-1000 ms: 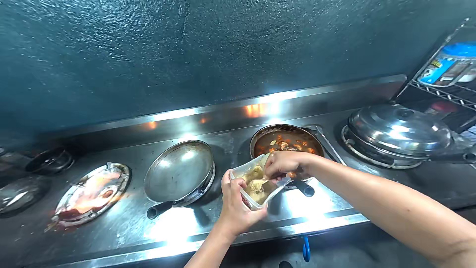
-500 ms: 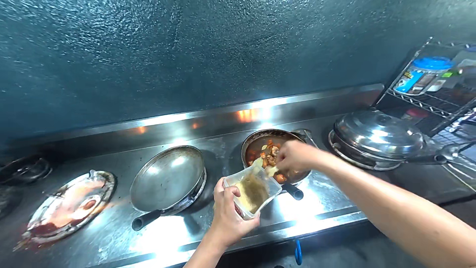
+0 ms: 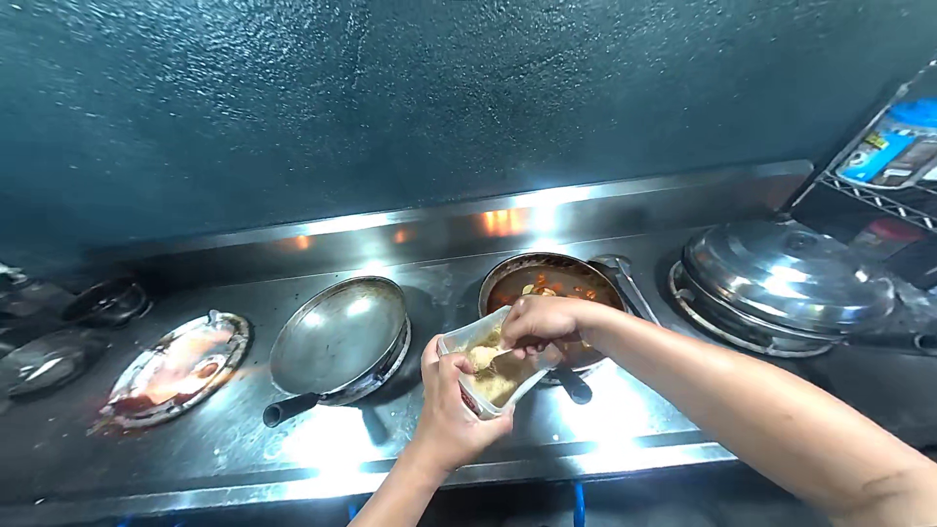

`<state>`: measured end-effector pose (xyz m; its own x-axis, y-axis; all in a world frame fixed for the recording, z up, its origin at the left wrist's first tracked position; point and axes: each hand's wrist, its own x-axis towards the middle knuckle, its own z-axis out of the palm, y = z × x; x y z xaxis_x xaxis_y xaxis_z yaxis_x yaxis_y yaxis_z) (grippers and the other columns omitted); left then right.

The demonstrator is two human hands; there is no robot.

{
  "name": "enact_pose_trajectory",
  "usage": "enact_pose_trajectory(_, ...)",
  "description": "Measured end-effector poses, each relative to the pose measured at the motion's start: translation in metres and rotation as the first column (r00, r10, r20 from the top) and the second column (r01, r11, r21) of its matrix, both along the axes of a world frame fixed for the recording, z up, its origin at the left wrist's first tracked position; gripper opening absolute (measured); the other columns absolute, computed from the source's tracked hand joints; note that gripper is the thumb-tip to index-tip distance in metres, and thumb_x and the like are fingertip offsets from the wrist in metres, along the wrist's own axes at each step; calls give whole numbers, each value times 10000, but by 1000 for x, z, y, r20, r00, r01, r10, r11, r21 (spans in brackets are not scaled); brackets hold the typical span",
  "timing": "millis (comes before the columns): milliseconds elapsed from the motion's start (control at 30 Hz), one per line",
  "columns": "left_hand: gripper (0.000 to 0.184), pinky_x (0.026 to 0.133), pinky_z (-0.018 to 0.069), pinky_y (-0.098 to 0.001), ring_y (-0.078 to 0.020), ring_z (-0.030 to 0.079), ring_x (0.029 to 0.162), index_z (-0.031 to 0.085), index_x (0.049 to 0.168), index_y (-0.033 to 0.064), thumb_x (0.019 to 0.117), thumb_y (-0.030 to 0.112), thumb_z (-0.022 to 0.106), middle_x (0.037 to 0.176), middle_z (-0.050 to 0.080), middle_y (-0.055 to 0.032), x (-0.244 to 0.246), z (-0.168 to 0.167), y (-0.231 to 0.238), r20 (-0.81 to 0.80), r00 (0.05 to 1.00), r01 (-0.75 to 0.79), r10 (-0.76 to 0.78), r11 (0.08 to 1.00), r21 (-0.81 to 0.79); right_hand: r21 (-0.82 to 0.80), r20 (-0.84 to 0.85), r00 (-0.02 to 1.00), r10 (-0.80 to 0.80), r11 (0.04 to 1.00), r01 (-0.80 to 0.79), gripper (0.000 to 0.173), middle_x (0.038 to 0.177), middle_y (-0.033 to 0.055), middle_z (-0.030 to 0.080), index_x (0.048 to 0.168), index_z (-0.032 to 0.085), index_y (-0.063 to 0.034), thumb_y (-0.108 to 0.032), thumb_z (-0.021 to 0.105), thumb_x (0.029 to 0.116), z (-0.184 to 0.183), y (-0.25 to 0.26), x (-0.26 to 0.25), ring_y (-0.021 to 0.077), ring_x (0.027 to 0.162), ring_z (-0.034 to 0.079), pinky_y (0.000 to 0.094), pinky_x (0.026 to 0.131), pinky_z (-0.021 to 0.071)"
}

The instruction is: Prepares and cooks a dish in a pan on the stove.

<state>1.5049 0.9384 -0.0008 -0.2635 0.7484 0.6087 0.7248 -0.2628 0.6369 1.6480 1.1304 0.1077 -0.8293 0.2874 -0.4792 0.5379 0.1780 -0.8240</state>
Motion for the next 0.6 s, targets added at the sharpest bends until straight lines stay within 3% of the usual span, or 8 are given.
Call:
enact_pose_trajectory(167,805,1083,460,-444,-301,439,1383,453,1162,153,626,547,908,1435,436,-206,12,1,3,75,993,-93,91,995,26,-37,-90,991,-102,994,99,251,718,24,676,888,705,-50,-179,547,1034,14,61,43,63,554,569,207,509,459)
enact_pose_trajectory(233,808,1070,469,-452,-302,454,1368,446,1171,155,626,524,915,1426,447,-200,13,-4,-5,93,985,-149,145,988,34,291,8,979,-206,937,194,244,730,59,683,894,718,-46,-174,570,1039,6,94,62,136,584,605,300,524,506)
enact_pose_trajectory(300,815,1063,487,-444,-295,454,1376,437,1182,173,626,527,917,1455,424,-184,14,-11,-25,114,971,-211,209,977,4,726,143,882,-450,653,216,212,840,191,705,908,731,-39,-210,634,988,-16,119,81,368,764,693,597,639,559)
enact_pose_trajectory(333,817,1063,489,-442,-292,457,1376,445,1185,175,623,530,921,1461,424,-181,13,-14,-37,120,965,-235,233,972,4,817,109,840,-531,530,228,217,884,247,702,907,728,-34,-221,636,966,-26,123,93,458,843,693,695,676,531)
enact_pose_trajectory(367,816,1074,477,-441,-283,454,1380,452,1189,179,623,527,927,1468,423,-173,11,-17,-48,125,961,-251,247,968,16,854,51,829,-557,454,253,223,897,258,702,914,731,-43,-227,621,976,-30,124,103,487,876,688,723,694,515)
enact_pose_trajectory(433,811,1090,474,-391,-213,457,1386,460,1200,221,620,548,924,1461,434,-106,9,-25,-76,117,943,-318,312,948,29,851,-92,847,-524,400,339,210,897,232,711,967,743,-65,-195,582,1007,-22,108,113,462,877,692,705,707,517)
enact_pose_trajectory(500,817,1090,455,-377,-195,456,1378,446,1195,230,623,607,890,1447,442,-87,11,-38,-111,79,909,-412,408,911,34,762,-244,864,-441,464,452,195,937,197,728,1095,755,-72,-149,593,1018,-9,67,110,407,864,698,682,745,534)
enact_pose_trajectory(600,848,1088,469,-400,-227,469,1371,466,1202,204,596,601,907,1450,454,-128,25,-57,-166,108,844,-532,526,846,34,649,-467,873,-143,615,448,221,894,52,717,1173,726,-100,-205,611,1016,-20,-25,80,183,729,685,457,667,610)
